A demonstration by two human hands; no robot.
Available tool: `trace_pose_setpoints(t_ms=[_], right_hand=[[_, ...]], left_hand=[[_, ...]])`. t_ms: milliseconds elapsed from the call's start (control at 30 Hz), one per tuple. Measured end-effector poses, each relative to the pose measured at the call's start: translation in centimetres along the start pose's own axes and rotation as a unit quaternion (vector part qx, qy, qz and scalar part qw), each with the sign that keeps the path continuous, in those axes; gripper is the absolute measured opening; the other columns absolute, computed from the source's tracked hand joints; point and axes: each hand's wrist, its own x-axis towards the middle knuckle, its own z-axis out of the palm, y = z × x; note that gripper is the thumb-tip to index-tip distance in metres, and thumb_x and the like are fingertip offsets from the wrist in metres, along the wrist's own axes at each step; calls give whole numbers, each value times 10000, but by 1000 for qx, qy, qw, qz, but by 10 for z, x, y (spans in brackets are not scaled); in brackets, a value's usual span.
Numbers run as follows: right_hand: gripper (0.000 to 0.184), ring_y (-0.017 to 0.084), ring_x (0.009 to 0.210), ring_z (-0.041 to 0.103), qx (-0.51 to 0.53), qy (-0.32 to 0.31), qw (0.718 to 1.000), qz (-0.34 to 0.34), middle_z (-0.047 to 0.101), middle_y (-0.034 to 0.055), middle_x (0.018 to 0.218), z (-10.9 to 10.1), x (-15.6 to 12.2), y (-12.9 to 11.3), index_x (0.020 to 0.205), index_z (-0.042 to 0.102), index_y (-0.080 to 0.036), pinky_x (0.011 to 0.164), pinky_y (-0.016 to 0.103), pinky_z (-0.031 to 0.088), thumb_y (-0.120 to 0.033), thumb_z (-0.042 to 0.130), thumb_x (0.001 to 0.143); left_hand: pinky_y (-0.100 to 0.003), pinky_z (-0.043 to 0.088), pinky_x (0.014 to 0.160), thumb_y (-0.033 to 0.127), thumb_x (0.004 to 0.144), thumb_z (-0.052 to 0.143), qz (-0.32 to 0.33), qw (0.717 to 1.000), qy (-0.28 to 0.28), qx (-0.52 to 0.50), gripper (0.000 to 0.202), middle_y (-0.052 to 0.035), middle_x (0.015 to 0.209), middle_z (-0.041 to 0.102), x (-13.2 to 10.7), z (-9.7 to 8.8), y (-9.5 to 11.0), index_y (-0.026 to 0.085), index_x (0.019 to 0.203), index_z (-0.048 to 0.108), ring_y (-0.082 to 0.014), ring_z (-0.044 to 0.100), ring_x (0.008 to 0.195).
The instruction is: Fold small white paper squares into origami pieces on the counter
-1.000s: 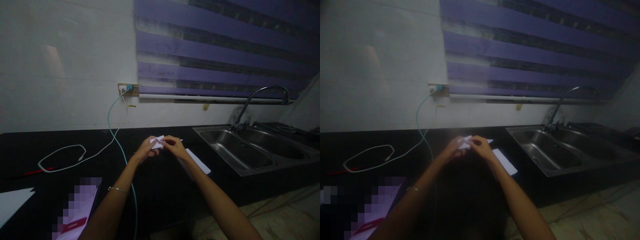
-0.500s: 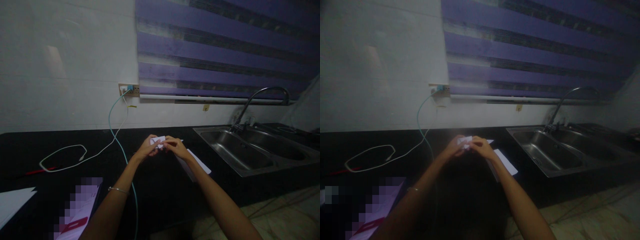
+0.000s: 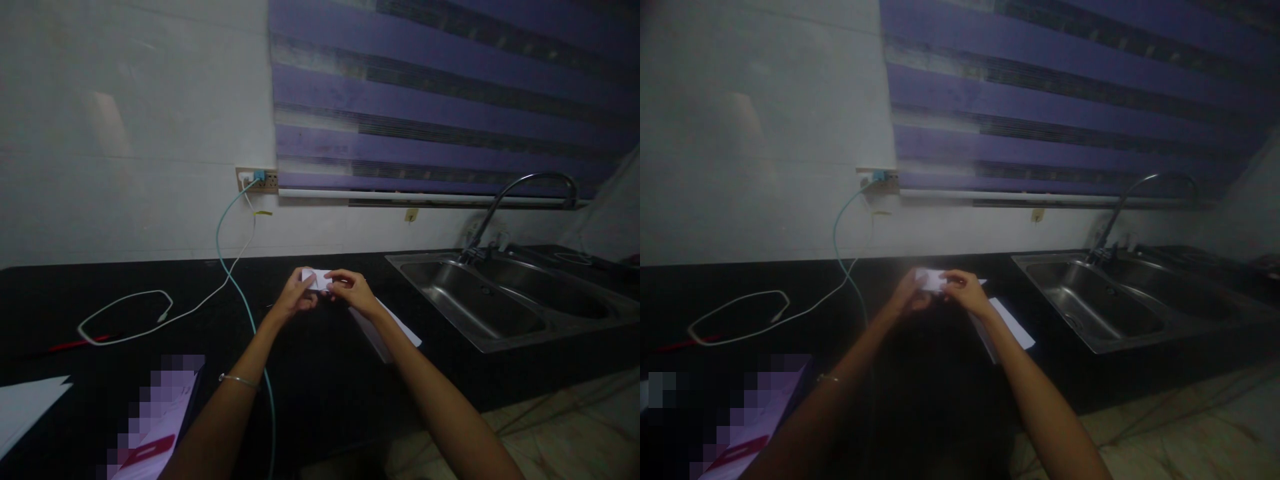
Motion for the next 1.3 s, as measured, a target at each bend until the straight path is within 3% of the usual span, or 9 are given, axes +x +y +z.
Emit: trace_pose_setpoints(t_ms=[133,233,333,500,767,1100,1300], right_hand=[[307,112,584,596,8,72,997,-4,673,34,802,1,2,-4,901,701,-152,553,252,515,-343,758,668],[305,107,544,584,12,75,997,8,670,23,761,3,2,-6,859,701,-152,533,250,506,-340,783,634],[317,109,530,591,17,57,998,31,665,10,717,4,-1,-6,838,688,-153,525,246,505,-343,803,611],[288,106,556,605,27,22,998,55,654,7,686,2,-2,-3,828,679,-145,561,246,526,-375,764,676],[271,112,583,617,16,-39,999,29,665,20,703,-1,-2,-3,844,683,-138,581,246,528,-331,772,675],[341,118,549,625,93,48,994,36,662,2,656,13,1,11,833,636,-153,538,246,547,-364,802,623],[343,122,541,621,113,71,991,33,676,16,673,17,3,14,799,634,-152,545,254,538,-362,816,598]], left_hand=[[-143,296,369,435,753,685,-19,998,-59,2,406,-91,813,688,-3,-3,2,130,1000,582,-96,589,514],[-150,289,369,433,764,678,-46,995,-73,57,350,-111,752,689,-2,-4,-2,92,841,645,-90,574,496],[-151,290,369,452,783,653,-40,993,-83,79,363,-115,760,692,1,-5,-8,94,837,655,-87,571,487],[-146,294,373,490,784,634,-9,993,-60,105,385,-82,695,675,3,-6,-13,105,795,614,-77,553,450],[-145,284,370,507,778,627,24,993,-38,109,393,-54,649,656,2,-4,-11,117,781,578,-77,544,437],[-173,328,382,442,777,617,78,990,55,102,301,12,538,598,-1,22,-11,164,717,521,-78,508,374],[-185,360,413,459,803,594,98,987,57,110,314,14,538,589,-2,24,-7,162,725,528,-78,509,387]])
